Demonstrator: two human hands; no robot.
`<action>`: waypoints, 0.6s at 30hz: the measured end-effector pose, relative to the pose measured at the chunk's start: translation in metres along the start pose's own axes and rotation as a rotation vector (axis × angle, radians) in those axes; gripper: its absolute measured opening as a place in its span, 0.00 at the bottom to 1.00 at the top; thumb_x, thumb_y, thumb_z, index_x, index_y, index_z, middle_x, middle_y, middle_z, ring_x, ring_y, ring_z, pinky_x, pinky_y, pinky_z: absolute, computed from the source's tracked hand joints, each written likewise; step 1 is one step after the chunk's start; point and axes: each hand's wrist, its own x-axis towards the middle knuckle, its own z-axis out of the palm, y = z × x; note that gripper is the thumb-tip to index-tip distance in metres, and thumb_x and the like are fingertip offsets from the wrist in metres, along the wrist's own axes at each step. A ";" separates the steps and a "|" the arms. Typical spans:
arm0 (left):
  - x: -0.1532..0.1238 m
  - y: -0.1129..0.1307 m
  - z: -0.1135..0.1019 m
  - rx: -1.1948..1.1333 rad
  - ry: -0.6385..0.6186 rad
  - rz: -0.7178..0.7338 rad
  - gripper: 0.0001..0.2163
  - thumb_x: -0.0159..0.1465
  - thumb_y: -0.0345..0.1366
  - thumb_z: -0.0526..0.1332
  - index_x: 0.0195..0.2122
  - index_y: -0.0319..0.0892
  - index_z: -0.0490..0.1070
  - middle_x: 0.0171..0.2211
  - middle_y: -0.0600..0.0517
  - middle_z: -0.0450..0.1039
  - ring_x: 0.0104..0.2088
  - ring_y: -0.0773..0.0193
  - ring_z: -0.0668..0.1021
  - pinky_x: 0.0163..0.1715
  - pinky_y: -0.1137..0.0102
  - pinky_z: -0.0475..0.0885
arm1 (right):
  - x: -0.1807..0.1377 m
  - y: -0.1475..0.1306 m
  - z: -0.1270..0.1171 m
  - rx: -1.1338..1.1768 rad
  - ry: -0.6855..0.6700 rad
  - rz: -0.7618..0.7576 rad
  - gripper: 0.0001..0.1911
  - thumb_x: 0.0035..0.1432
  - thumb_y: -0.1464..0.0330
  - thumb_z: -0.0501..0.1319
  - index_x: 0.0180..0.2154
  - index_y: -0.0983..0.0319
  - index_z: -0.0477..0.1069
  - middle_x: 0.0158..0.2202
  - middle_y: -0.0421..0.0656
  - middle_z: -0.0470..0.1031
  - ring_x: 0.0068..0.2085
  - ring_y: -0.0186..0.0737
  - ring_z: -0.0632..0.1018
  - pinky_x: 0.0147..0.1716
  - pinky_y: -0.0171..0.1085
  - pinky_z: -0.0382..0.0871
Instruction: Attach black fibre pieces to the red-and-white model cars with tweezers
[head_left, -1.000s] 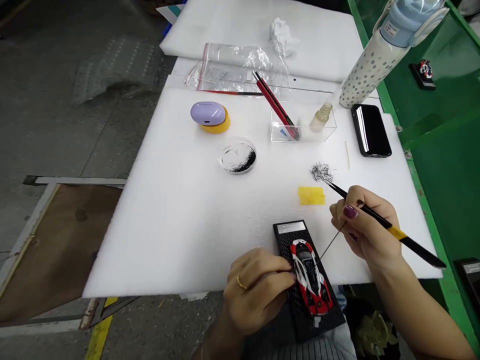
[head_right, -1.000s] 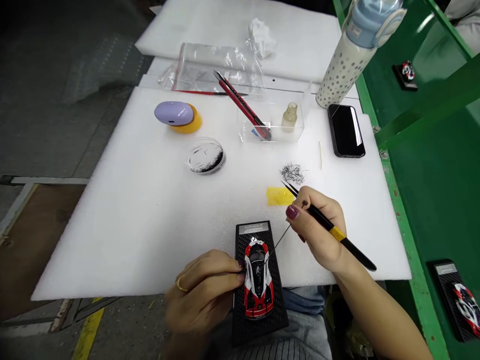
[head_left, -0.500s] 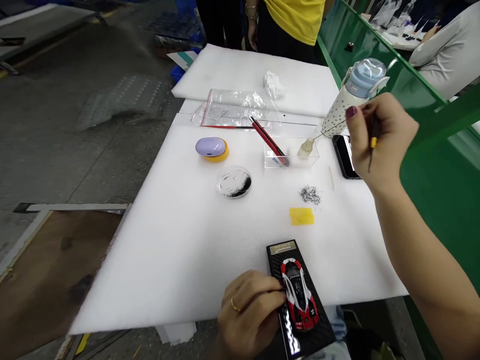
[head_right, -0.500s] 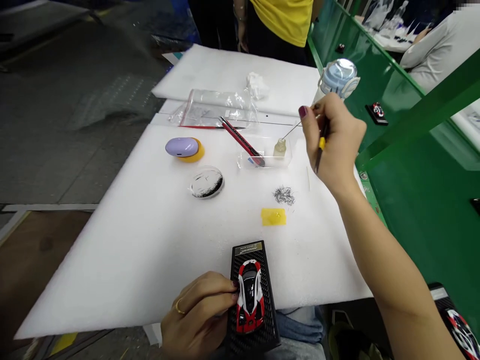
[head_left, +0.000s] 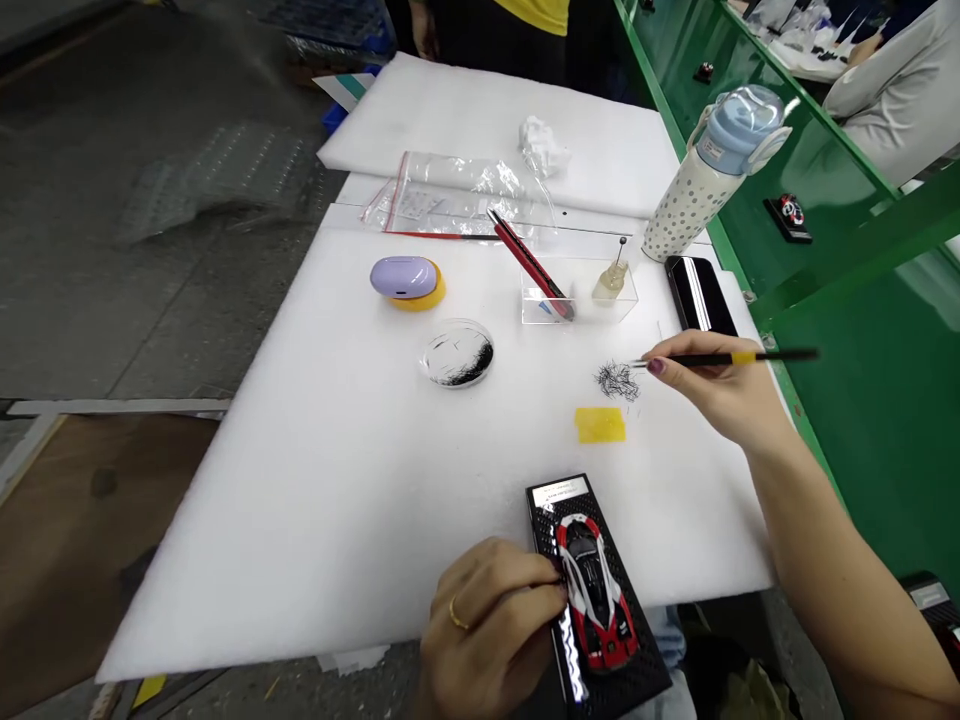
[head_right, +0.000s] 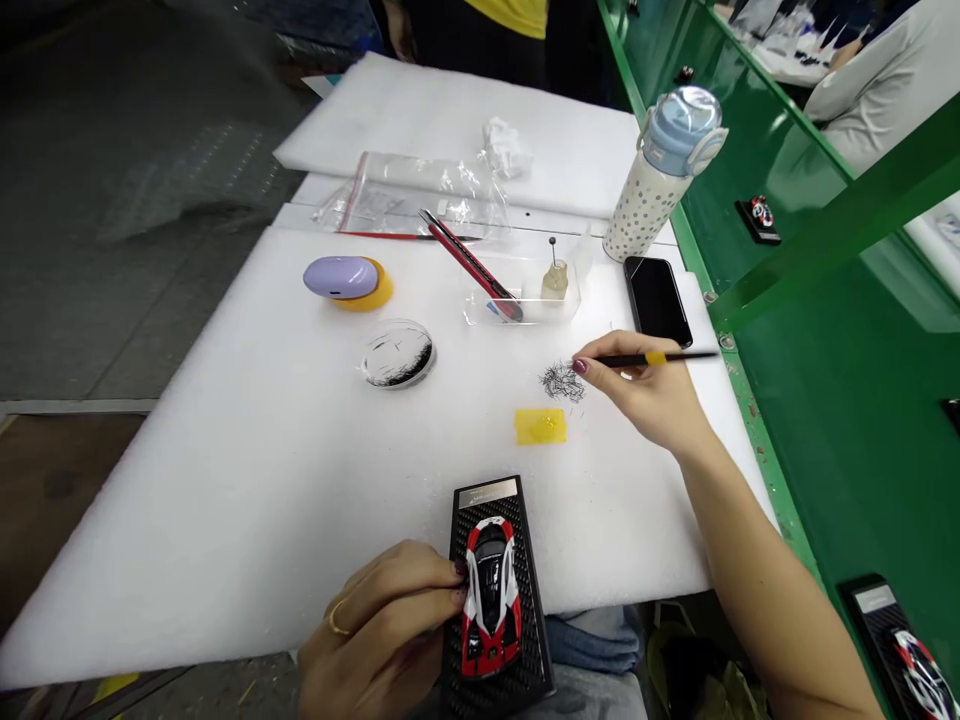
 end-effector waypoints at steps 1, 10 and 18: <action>0.000 0.000 0.000 0.001 -0.001 -0.001 0.08 0.74 0.29 0.58 0.36 0.36 0.73 0.33 0.49 0.75 0.32 0.70 0.76 0.30 0.73 0.73 | -0.002 0.004 0.004 0.002 0.000 0.033 0.21 0.53 0.49 0.73 0.29 0.60 0.77 0.25 0.42 0.77 0.25 0.36 0.73 0.22 0.36 0.63; -0.004 0.001 -0.001 0.019 0.004 -0.035 0.06 0.72 0.29 0.61 0.36 0.36 0.74 0.34 0.49 0.75 0.32 0.68 0.76 0.29 0.71 0.74 | 0.001 0.014 0.028 -0.014 0.123 0.274 0.11 0.54 0.69 0.68 0.27 0.58 0.66 0.19 0.37 0.74 0.22 0.37 0.73 0.24 0.37 0.61; -0.005 0.006 -0.001 0.037 0.005 -0.076 0.05 0.72 0.28 0.61 0.37 0.37 0.74 0.34 0.49 0.76 0.33 0.67 0.77 0.29 0.70 0.75 | 0.002 0.015 0.035 -0.056 0.171 0.320 0.12 0.55 0.74 0.67 0.26 0.57 0.65 0.19 0.38 0.73 0.25 0.40 0.75 0.26 0.39 0.62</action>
